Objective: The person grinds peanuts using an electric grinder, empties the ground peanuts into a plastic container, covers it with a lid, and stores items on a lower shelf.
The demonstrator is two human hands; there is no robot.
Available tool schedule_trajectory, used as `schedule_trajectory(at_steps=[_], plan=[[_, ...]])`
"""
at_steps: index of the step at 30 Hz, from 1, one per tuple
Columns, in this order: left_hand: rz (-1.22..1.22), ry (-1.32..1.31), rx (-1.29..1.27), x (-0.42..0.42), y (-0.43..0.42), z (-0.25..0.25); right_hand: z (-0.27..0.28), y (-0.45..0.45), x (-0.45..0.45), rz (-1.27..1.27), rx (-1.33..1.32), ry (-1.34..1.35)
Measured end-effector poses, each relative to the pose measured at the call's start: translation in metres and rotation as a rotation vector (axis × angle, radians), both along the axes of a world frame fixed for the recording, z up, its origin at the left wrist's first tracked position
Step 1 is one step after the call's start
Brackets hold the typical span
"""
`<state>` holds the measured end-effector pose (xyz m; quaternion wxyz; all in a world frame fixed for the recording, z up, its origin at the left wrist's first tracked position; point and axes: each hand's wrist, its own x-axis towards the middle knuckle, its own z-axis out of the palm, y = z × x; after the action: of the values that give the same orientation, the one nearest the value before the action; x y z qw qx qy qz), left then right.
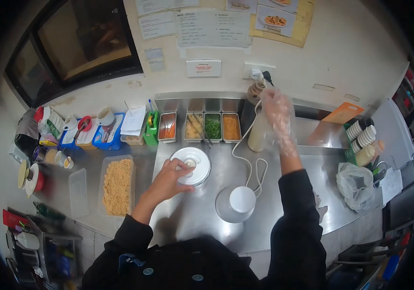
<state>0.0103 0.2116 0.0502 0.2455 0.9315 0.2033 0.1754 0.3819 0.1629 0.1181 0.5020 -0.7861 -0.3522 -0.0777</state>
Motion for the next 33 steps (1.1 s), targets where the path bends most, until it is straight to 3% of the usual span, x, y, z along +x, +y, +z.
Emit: schedule_trajectory(at_steps=[4,6,9,14,17,19,23,25,27,29,31,33], plan=[[0.046,-0.101,-0.035,0.0,-0.018,0.011,0.043,0.043,0.031,-0.064,-0.069,-0.128],[0.08,-0.119,-0.024,-0.004,-0.024,0.014,0.04,0.073,0.054,-0.092,-0.465,-0.57],[0.132,-0.174,-0.025,-0.012,-0.029,0.015,0.045,0.104,0.058,-0.082,-0.62,-0.689],[0.239,-0.226,-0.059,-0.029,-0.032,0.005,0.036,0.13,0.083,-0.098,-0.681,-0.588],[0.276,-0.265,-0.054,-0.034,-0.031,0.002,0.036,0.133,0.095,-0.066,-0.648,-0.376],[0.28,-0.274,-0.043,-0.037,-0.029,0.004,0.032,0.122,0.094,-0.052,-0.435,-0.301],[0.344,-0.289,-0.085,-0.041,-0.03,0.006,0.067,0.07,0.087,0.015,-0.489,-0.253],[0.342,-0.261,-0.12,-0.038,-0.036,0.01,0.068,0.039,0.082,-0.189,-0.304,-0.362],[0.326,-0.268,-0.174,-0.031,-0.043,0.013,0.062,0.002,0.096,-0.22,-0.3,-0.353],[0.276,-0.287,-0.161,-0.026,-0.05,0.01,0.095,-0.066,-0.002,-0.186,-0.042,-0.112],[0.235,-0.307,-0.149,-0.02,-0.059,0.005,0.054,-0.105,0.001,-0.255,0.095,-0.039],[0.145,-0.296,-0.182,-0.016,-0.067,0.002,0.02,-0.138,-0.027,-0.057,0.381,0.141]])
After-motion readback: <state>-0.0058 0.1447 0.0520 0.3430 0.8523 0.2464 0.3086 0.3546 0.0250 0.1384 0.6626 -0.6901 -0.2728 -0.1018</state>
